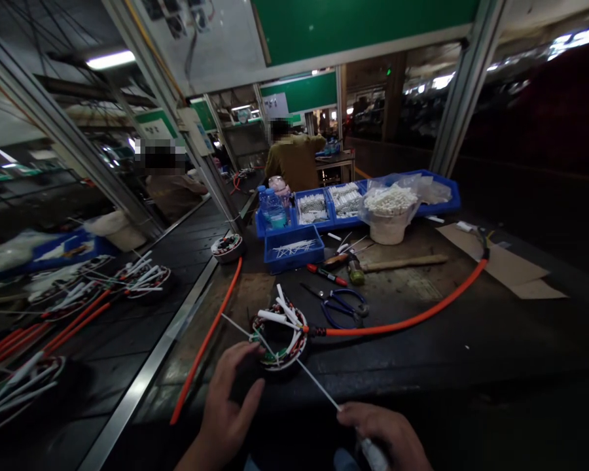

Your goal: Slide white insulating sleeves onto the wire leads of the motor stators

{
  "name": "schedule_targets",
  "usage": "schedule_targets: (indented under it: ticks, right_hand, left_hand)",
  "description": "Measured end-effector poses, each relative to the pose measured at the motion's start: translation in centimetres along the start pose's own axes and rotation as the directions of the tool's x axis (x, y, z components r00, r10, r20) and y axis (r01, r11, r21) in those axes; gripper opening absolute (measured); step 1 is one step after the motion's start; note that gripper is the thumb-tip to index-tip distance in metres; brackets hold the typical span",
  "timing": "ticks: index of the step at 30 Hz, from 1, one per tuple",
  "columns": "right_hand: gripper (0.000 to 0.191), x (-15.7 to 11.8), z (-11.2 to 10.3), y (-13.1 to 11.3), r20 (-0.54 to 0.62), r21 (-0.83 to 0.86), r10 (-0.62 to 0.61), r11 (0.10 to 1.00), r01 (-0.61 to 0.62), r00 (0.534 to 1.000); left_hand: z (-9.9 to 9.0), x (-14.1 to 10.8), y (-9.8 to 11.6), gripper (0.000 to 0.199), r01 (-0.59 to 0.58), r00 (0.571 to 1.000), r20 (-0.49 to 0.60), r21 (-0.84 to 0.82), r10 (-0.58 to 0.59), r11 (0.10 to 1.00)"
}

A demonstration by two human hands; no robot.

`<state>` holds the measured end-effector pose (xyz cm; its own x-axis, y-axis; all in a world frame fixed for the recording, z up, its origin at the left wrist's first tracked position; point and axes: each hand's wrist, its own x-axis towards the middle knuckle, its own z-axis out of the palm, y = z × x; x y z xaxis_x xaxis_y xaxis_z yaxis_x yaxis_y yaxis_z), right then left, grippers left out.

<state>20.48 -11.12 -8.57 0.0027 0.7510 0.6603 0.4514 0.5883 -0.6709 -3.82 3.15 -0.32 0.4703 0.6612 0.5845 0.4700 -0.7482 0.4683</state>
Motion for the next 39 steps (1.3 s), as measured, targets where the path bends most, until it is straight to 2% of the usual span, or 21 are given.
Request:
schedule_targets:
  ticks: [3, 6, 8, 10, 13, 16, 18, 19, 23, 26, 28, 32, 37, 39]
  right_hand:
    - [0.027, 2.5, 0.8, -0.7, 0.019, -0.010, 0.000, 1.000, 0.000, 1.000]
    - [0.026, 5.9, 2.6, -0.5, 0.108, 0.017, 0.066, 0.998, -0.068, 0.992]
    - [0.020, 8.2, 3.9, -0.1, 0.125, 0.074, 0.155, 0.983, -0.165, 0.980]
    - [0.012, 9.9, 4.9, 0.3, 0.105, 0.160, 0.281, 0.942, -0.295, 0.954]
    - [0.007, 11.1, 5.6, 0.5, 0.102, 0.352, 0.484, 0.800, -0.486, 0.869]
    - [0.018, 11.1, 5.7, 0.5, 0.153, 0.539, 0.584, 0.627, -0.563, 0.797]
    - [0.022, 11.0, 5.7, 0.3, 0.185, 0.594, 0.608, 0.556, -0.580, 0.772]
    - [0.024, 11.0, 5.6, 0.2, 0.188, 0.606, 0.615, 0.541, -0.583, 0.766]
    - [0.027, 11.2, 5.5, 0.0, 0.176, 0.621, 0.620, 0.533, -0.575, 0.765]
    - [0.028, 11.1, 5.5, 0.0, 0.205, 0.645, 0.616, 0.499, -0.579, 0.760]
    - [0.027, 11.0, 5.5, 0.1, 0.214, 0.657, 0.608, 0.489, -0.573, 0.764]
    - [0.024, 11.0, 5.5, 0.2, 0.210, 0.616, 0.590, 0.540, -0.574, 0.780]
    - [0.024, 11.1, 5.7, 0.3, 0.161, 0.571, 0.583, 0.604, -0.557, 0.797]
    - [0.023, 11.0, 5.8, 0.5, 0.149, 0.576, 0.584, 0.604, -0.550, 0.798]
  left_hand:
    - [0.3, 1.3, 0.6, 0.031, -0.085, 0.993, 0.096, 0.221, 0.065, 0.971]
    - [1.2, 2.7, 1.4, 0.020, -0.063, 0.985, 0.174, 0.324, 0.006, 0.944]
    - [1.8, 3.4, 1.8, 0.018, -0.009, 0.988, 0.148, 0.296, -0.036, 0.955]
    - [2.4, 3.9, 1.8, 0.017, 0.024, 0.993, 0.106, 0.199, -0.045, 0.980]
    - [2.8, 4.2, 1.4, 0.017, -0.031, 0.993, 0.111, -0.017, 0.033, 0.999]
    - [2.9, 4.2, 1.0, 0.018, -0.019, 0.997, 0.072, -0.112, 0.027, 0.994]
    - [2.7, 4.3, 1.0, 0.026, -0.007, 0.999, 0.048, -0.092, 0.011, 0.996]
    - [2.5, 4.5, 1.1, 0.028, -0.047, 0.996, 0.070, -0.072, 0.052, 0.996]
    - [1.5, 5.2, 1.5, 0.019, -0.309, 0.940, 0.181, 0.086, 0.290, 0.947]
    - [1.2, 5.7, 1.3, 0.019, -0.330, 0.941, 0.161, 0.248, 0.297, 0.911]
    - [1.2, 5.8, 1.1, 0.020, -0.332, 0.941, 0.170, 0.296, 0.293, 0.896]
    - [1.4, 5.9, 1.2, 0.018, -0.368, 0.929, 0.175, 0.341, 0.327, 0.865]
    - [1.6, 5.7, 2.1, 0.021, -0.477, 0.879, 0.211, 0.342, 0.428, 0.810]
    - [1.6, 5.7, 2.0, 0.021, -0.476, 0.879, 0.204, 0.348, 0.430, 0.808]
